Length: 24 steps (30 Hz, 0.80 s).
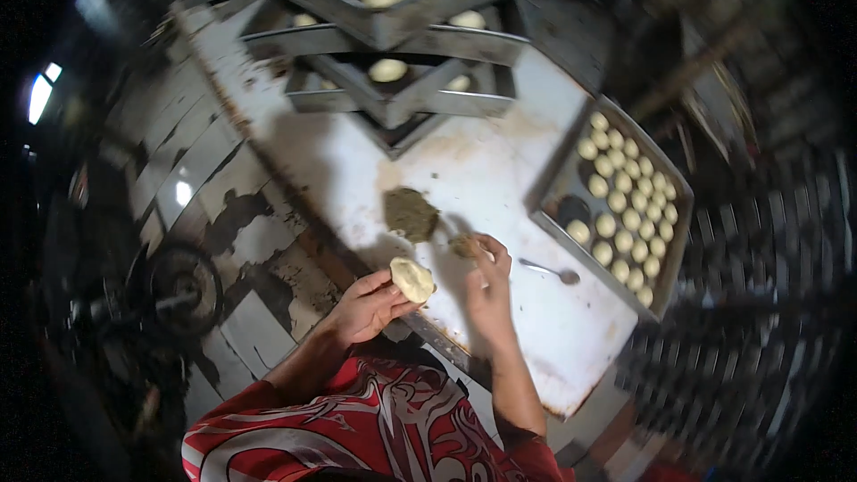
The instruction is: The recorder is seen filling and shaping small pieces of bread dough with a green paste before placing them onto baking trays.
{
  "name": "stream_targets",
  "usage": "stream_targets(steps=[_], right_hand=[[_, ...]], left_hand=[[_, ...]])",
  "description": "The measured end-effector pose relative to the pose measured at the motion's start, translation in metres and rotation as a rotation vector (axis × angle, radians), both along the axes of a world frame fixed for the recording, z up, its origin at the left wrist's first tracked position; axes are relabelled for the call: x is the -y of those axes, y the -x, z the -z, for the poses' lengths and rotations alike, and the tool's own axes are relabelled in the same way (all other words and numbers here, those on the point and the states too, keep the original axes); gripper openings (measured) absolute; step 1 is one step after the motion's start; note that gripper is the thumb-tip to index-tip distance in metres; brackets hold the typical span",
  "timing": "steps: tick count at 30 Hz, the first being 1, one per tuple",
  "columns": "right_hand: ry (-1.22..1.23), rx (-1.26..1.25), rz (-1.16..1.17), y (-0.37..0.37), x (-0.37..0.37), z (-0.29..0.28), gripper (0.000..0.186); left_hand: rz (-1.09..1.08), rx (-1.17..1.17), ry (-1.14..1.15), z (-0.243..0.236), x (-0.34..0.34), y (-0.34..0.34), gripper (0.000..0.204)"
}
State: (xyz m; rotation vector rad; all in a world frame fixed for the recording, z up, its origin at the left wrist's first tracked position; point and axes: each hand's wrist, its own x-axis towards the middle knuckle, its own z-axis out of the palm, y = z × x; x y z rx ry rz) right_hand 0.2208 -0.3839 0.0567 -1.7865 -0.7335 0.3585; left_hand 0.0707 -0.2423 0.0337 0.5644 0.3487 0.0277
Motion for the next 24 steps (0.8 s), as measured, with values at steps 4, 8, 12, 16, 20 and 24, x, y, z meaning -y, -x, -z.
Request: stream_targets(steps=[4,8,12,16,20,24], right_hand=[[0.469,0.656,0.165,0.035,-0.029,-0.018,0.066],[0.562,0.346,0.127,0.054,-0.035,-0.023,0.052],[0.115,0.06,0.592,0.075,0.001,-0.025,0.025],[0.199,0.025,0.657,0.036,0.02,-0.06,0.023],[0.109,0.031,0.787,0.065,0.036,-0.005,0.027],[0.403,0.225,0.802,0.115,0.038,0.018,0.031]], left_hand=[[0.069,0.137,0.247,0.006,-0.009,-0.062,0.034],[0.094,-0.144,0.08,0.001,-0.02,-0.097,0.028],[0.229,-0.064,0.099,-0.007,-0.023,-0.14,0.044],[0.892,0.042,-0.145,-0.016,0.004,-0.13,0.067],[0.779,-0.103,-0.034,-0.008,0.044,-0.14,0.052],[0.321,-0.073,-0.194,0.005,0.102,-0.123,0.036]])
